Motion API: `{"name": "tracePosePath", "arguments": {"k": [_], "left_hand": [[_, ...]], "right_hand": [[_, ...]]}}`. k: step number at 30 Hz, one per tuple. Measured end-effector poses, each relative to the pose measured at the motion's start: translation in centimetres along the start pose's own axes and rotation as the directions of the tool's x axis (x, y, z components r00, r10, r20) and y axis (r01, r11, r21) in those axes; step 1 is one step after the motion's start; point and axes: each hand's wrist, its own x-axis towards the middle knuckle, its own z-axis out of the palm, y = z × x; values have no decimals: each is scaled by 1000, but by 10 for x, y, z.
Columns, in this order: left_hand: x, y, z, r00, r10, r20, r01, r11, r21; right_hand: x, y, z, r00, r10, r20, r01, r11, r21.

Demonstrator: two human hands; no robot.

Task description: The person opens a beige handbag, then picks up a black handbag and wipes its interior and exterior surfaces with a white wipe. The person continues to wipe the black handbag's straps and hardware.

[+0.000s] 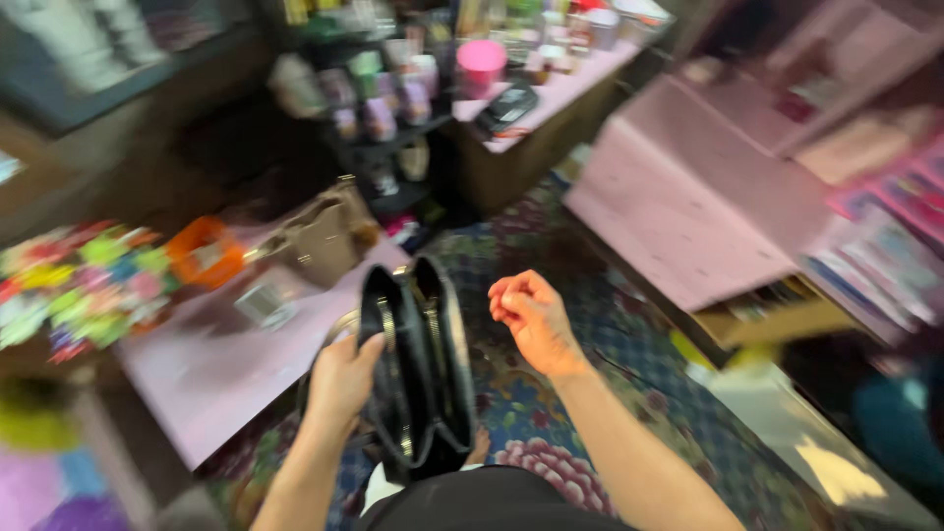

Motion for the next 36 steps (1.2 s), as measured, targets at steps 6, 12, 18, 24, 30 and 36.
{"name": "tracePosePath", "arguments": {"k": [6, 12, 18, 24, 30, 36], "left_hand": [[51, -47, 15, 986, 109, 128, -157, 870, 467], [124, -127, 27, 920, 207, 333, -373, 725, 579], [150, -160, 46, 944, 72, 323, -238, 826, 512], [120, -126, 51, 637, 683, 358, -769, 595, 233], [44, -10, 57, 933, 265, 244, -355, 790, 501], [3, 61, 56, 968, 222, 117, -244, 941, 236]], "right_hand": [[-97, 104, -114, 942, 245, -227, -197, 956, 217], [-271, 119, -205, 447, 716, -536, -715, 646, 267], [-430, -115, -307, -498, 118, -859, 443, 886, -136], [-452, -178, -336, -306, -116, -945, 330, 918, -220], [-195, 0, -234, 642, -98, -761, -592, 568, -572], [-46, -39, -5, 941, 62, -332, -304, 584, -753]]}}
